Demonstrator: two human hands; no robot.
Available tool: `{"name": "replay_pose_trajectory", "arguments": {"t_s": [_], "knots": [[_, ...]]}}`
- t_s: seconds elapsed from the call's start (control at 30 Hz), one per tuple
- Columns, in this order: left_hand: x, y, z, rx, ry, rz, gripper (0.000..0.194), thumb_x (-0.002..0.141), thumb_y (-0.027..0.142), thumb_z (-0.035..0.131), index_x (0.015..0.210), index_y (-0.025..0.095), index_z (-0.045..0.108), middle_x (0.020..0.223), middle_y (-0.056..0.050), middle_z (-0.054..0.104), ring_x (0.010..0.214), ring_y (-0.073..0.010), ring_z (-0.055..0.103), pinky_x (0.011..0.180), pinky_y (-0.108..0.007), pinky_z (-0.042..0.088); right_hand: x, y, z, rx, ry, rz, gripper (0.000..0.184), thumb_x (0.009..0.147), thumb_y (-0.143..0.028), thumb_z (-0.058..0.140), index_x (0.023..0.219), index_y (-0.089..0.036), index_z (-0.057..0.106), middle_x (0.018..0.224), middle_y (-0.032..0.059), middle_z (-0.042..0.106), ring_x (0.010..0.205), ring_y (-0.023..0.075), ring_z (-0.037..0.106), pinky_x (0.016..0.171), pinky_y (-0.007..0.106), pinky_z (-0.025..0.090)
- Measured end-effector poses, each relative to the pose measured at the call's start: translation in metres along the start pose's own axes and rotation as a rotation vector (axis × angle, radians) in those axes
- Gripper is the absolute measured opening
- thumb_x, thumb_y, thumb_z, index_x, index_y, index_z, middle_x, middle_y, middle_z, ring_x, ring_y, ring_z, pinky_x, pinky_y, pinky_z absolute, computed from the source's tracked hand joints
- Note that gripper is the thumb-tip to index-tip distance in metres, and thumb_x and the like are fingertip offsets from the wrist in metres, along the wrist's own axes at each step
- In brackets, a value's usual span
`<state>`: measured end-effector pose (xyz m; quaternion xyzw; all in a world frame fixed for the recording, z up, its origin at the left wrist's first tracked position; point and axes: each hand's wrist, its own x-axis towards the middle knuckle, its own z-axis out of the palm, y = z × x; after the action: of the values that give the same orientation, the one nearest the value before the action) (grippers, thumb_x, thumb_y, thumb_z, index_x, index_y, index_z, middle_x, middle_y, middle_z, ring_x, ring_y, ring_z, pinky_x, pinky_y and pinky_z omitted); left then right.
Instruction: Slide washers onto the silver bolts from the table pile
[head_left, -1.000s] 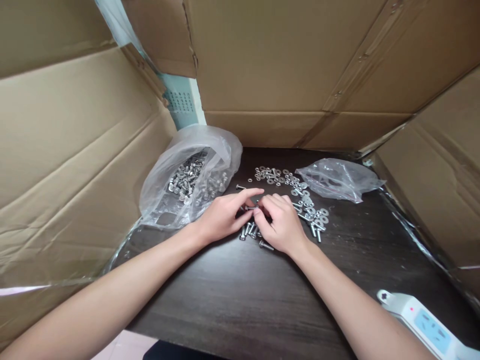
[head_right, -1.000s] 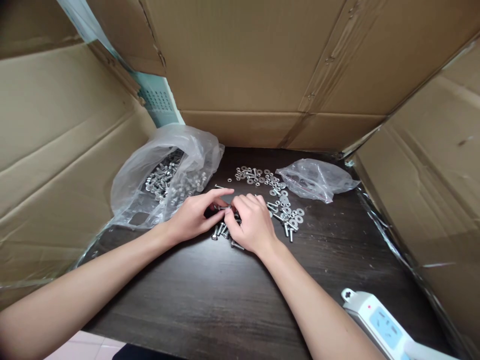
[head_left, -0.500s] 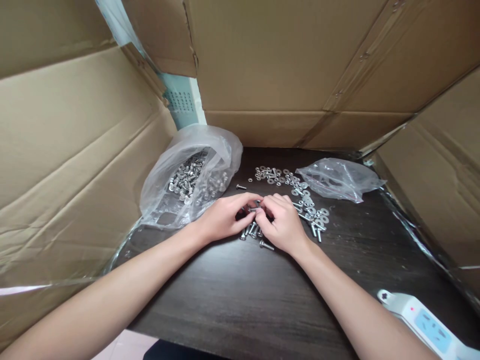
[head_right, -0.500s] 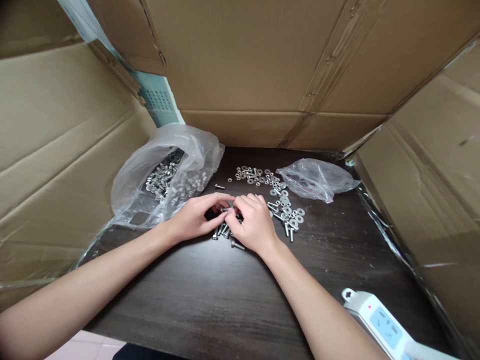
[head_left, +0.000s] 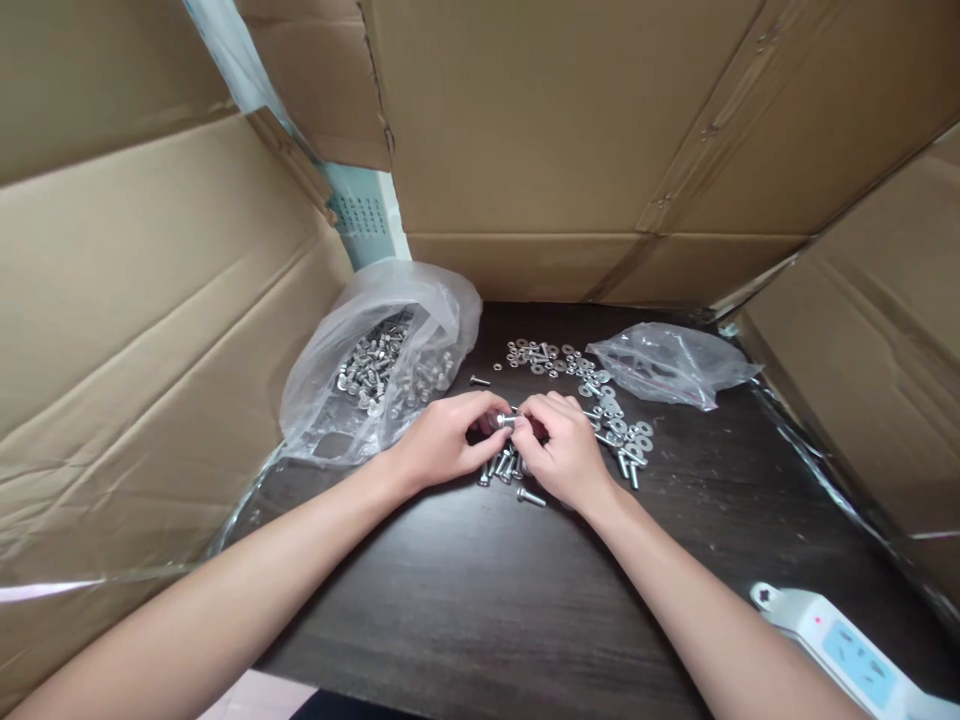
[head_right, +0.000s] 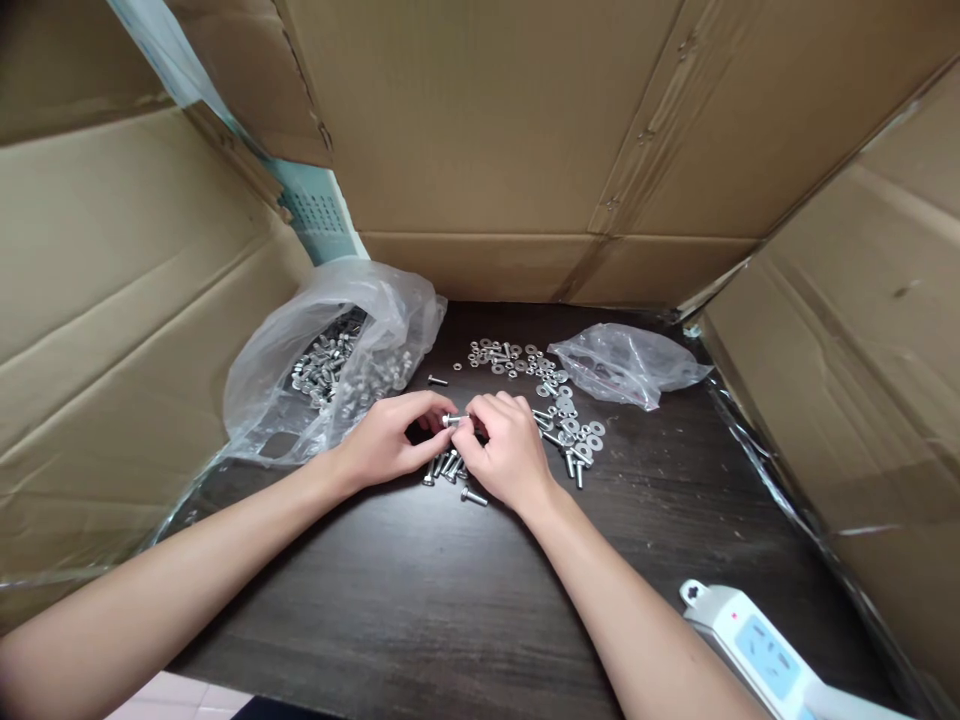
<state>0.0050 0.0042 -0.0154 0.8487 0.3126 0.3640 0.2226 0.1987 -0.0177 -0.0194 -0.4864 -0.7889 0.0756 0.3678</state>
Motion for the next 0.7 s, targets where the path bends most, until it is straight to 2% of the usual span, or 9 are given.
{"name": "replay_pose_trajectory", "arguments": {"t_s": [0.33,0.7], "knots": [[0.002,0.0027,0.0032,-0.018,-0.007,-0.135,0.012,0.086,0.024,0.066,0.096,0.019,0.061,0.074,0.001,0.068,0.063,-0.0133,0.064,0.063,-0.023,0.052,0.0007,-0.0009,0.0006,-0.015,0.011,0.0,0.021,0.09,-0.023,0.05,0.068,-0.022,0.049,0.064,0.0,0.057,0.067,0.0185,0.047,0.068,0.034,0.032],[0.0008,0.0062,0.0001,-0.077,-0.057,-0.105,0.006,0.085,0.023,0.064,0.087,0.019,0.06,0.068,0.003,0.062,0.055,-0.0095,0.054,0.054,-0.02,0.043,-0.0009,-0.0026,-0.001,-0.004,0.006,-0.042,0.023,0.089,-0.022,0.051,0.066,-0.022,0.048,0.061,-0.0007,0.054,0.066,0.018,0.047,0.068,0.034,0.033]]}}
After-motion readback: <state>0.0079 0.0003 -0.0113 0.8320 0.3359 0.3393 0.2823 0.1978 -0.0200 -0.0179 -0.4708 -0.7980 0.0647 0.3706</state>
